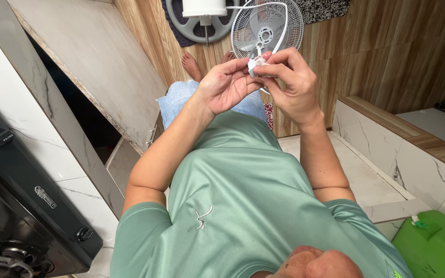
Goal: The person assembles a white pedestal fan by connecting the motor housing to the stand, attaching the power cord, and securing the base. The person then uses a screwdriver to tighten a screw on the motor housing.
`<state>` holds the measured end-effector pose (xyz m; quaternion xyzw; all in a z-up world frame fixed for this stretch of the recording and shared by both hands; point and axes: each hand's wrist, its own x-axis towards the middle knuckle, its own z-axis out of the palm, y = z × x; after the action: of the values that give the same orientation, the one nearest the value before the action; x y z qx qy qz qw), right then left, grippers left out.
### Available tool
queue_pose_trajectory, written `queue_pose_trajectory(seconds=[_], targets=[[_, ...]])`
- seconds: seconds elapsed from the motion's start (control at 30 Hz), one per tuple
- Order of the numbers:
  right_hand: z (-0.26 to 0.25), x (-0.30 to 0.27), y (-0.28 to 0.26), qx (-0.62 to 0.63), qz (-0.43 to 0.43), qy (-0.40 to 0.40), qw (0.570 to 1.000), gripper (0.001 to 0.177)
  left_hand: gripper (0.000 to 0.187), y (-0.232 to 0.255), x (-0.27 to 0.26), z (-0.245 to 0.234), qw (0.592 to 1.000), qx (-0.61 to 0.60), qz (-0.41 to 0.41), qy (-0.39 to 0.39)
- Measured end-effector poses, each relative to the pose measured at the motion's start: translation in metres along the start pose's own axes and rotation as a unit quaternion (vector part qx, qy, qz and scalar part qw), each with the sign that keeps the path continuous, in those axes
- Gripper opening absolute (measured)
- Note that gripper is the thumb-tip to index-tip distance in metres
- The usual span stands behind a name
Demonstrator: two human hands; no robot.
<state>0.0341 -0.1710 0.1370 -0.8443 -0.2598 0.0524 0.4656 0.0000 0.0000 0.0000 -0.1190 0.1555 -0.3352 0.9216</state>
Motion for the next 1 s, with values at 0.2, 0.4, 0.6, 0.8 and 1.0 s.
queue_pose_trajectory(seconds=[0.2,0.4,0.6,0.8,1.0], targets=[[0.004,0.004,0.002,-0.027,-0.047,0.020,0.998,0.020,0.042,0.001,-0.001,0.022,0.999,0.033,0.010,-0.011],[-0.004,0.008,0.005,-0.075,-0.040,0.057,0.995,0.016,0.040,-0.009,0.000,0.030,0.997,0.082,0.013,-0.007],[-0.017,0.013,0.004,-0.057,-0.010,0.052,0.997,0.014,0.052,-0.008,0.002,0.027,0.998,0.022,-0.051,0.021],[-0.009,0.014,0.005,-0.038,-0.017,0.020,0.999,0.016,0.037,-0.013,0.009,0.010,0.999,-0.016,-0.024,0.021],[0.006,0.007,0.005,0.116,0.090,0.125,0.981,0.016,0.043,-0.009,0.010,0.016,0.998,-0.046,-0.027,0.021]])
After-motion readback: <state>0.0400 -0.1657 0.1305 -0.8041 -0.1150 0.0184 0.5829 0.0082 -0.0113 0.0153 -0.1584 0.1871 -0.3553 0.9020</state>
